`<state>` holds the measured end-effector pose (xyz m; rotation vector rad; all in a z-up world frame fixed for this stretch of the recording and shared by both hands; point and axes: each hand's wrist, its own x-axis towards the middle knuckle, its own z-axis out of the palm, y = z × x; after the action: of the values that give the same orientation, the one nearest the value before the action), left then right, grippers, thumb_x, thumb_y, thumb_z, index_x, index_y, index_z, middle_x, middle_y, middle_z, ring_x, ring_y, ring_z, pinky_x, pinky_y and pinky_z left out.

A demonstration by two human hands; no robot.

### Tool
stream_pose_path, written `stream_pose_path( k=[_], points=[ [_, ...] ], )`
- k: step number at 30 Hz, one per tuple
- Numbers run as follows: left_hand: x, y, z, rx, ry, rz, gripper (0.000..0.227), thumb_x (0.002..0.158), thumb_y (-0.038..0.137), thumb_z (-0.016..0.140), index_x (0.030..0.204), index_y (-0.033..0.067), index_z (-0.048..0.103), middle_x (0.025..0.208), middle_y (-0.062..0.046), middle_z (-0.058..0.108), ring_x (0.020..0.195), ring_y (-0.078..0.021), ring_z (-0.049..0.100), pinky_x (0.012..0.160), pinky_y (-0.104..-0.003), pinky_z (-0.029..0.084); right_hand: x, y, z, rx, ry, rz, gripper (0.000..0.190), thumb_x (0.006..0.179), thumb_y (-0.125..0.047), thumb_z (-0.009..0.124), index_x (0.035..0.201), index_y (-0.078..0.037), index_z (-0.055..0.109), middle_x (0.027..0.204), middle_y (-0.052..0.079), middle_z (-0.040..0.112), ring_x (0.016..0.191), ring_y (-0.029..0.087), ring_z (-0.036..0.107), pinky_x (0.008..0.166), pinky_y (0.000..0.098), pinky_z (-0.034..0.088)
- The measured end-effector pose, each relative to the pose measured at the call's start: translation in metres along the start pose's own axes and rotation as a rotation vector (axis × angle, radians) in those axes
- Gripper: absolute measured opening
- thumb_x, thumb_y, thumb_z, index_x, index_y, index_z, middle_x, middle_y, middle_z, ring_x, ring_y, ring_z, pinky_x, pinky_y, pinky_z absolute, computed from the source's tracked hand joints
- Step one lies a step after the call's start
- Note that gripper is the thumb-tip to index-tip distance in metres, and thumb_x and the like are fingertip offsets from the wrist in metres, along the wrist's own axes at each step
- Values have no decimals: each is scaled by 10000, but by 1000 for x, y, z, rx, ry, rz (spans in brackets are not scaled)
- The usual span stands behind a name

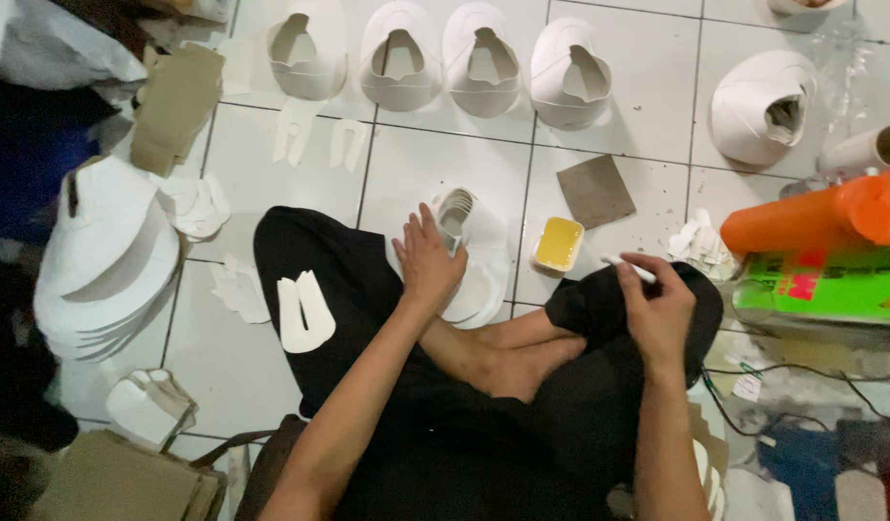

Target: The person sits on the floor and uses a small white tool to smooth the edges of white shoe parts. They repeatedly dip the tool into a small container of yellow liquid and apply it to the edges of the parts, then place the finished pieces on the floor.

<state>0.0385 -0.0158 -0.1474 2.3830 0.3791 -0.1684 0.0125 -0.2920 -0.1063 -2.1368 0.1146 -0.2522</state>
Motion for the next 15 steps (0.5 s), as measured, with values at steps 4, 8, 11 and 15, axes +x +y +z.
stream_pose_path(
  k=[4, 8, 11, 15],
  points=[
    [-54, 5, -37, -141, 38, 238, 519, 836, 91, 597, 1298, -97, 451, 1274, -343, 480, 1186, -516, 477, 972, -593, 364, 29, 39, 30, -95, -92, 116, 211, 869, -221, 735, 1064, -148, 702, 984, 102, 700, 960, 284, 655, 823, 371, 485],
    [-95, -19, -102, -83, 309, 258, 42, 860, 181, 706, 860, 154, 674, 828, -24, 669, 834, -258, 656, 772, -365, 456, 51, 62, 54, -278, -250, 14, 211, 866, -311, 710, 968, -126, 700, 865, 109, 693, 776, 334, 642, 732, 431, 490],
    [-103, -70, -147, 140, 476, 113, 106, 929, 210, 671, 950, 106, 681, 894, -82, 652, 847, -294, 597, 806, -407, 420, 58, 72, 70, -429, -291, -93, 194, 854, -316, 683, 915, -133, 701, 828, 98, 663, 830, 326, 600, 756, 440, 467],
    [-104, -124, -170, 210, 189, -366, 491, 904, 452, 577, 1171, 48, 660, 1047, -133, 649, 871, -276, 623, 834, -455, 435, 58, 84, 84, -642, -334, -158, 164, 863, -296, 653, 925, -149, 690, 864, 56, 647, 921, 287, 559, 736, 428, 461]
  ],
)
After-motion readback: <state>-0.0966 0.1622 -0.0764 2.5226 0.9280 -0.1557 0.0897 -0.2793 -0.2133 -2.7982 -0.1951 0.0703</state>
